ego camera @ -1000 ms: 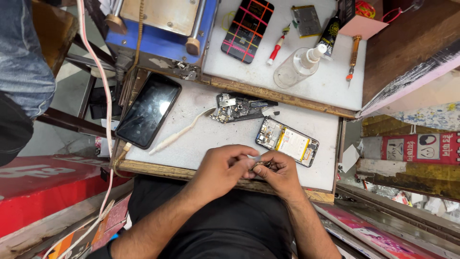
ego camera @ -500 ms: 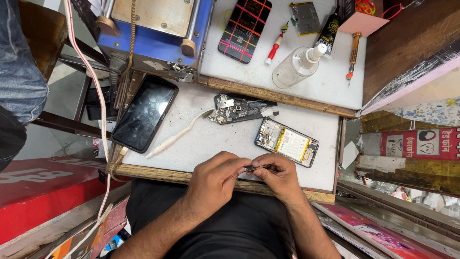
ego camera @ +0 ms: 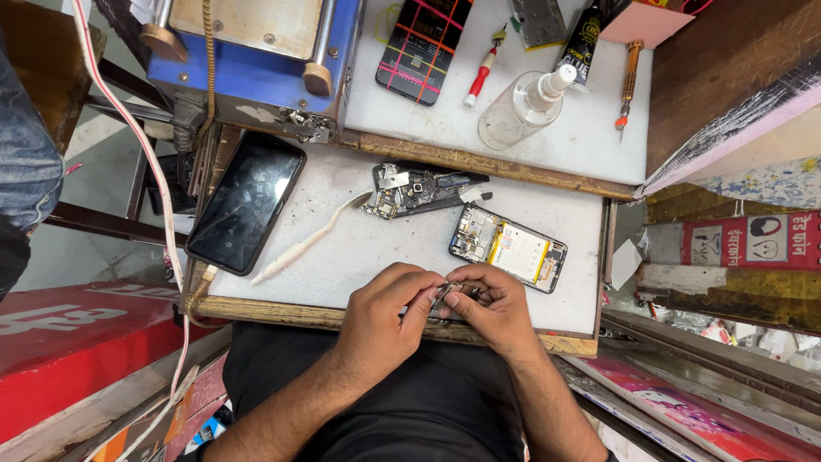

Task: The person cleans a small electronic component with a cotton swab and then uses their fingers to manipulate and adjust the component on the workbench.

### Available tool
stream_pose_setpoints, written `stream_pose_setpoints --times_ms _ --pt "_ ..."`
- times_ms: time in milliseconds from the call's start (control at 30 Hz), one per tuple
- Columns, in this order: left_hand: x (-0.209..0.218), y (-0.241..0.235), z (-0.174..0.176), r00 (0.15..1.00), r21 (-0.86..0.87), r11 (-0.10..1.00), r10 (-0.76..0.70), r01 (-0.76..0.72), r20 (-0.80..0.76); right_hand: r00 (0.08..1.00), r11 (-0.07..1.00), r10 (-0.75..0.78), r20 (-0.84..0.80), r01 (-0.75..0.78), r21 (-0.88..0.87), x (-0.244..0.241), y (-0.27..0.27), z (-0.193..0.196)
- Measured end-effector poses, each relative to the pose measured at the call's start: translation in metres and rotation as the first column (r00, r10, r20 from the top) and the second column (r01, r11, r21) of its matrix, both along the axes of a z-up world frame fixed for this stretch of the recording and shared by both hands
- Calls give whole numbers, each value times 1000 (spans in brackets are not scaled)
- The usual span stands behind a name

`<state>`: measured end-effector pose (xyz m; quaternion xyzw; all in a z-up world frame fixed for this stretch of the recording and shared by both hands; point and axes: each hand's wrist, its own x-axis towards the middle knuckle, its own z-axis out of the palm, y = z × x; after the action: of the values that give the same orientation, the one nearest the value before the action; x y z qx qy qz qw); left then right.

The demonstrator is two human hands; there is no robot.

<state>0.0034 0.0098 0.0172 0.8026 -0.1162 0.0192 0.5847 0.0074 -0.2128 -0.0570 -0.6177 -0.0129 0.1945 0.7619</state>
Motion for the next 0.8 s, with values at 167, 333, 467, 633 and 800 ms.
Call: stream_pose_setpoints --times_ms 167,333,467,633,800 --pt "1 -2 0 1000 18 1000 -14 14 -27 998 1000 17 64 -17 -1 0 -2 -2" --pt "0 -2 -3 1000 20 999 -24 24 1 996 1000 23 90 -23 4 0 0 -1" --pt "0 -2 -5 999 47 999 -6 5 37 998 999 34 50 -32 -27 3 2 4" --pt "2 -3 -7 999 82 997 -14 11 33 998 998 49 48 -47 -42 5 3 7" --pt "3 -3 -7 998 87 996 -18 12 66 998 998 49 43 -46 -50 4 4 7"
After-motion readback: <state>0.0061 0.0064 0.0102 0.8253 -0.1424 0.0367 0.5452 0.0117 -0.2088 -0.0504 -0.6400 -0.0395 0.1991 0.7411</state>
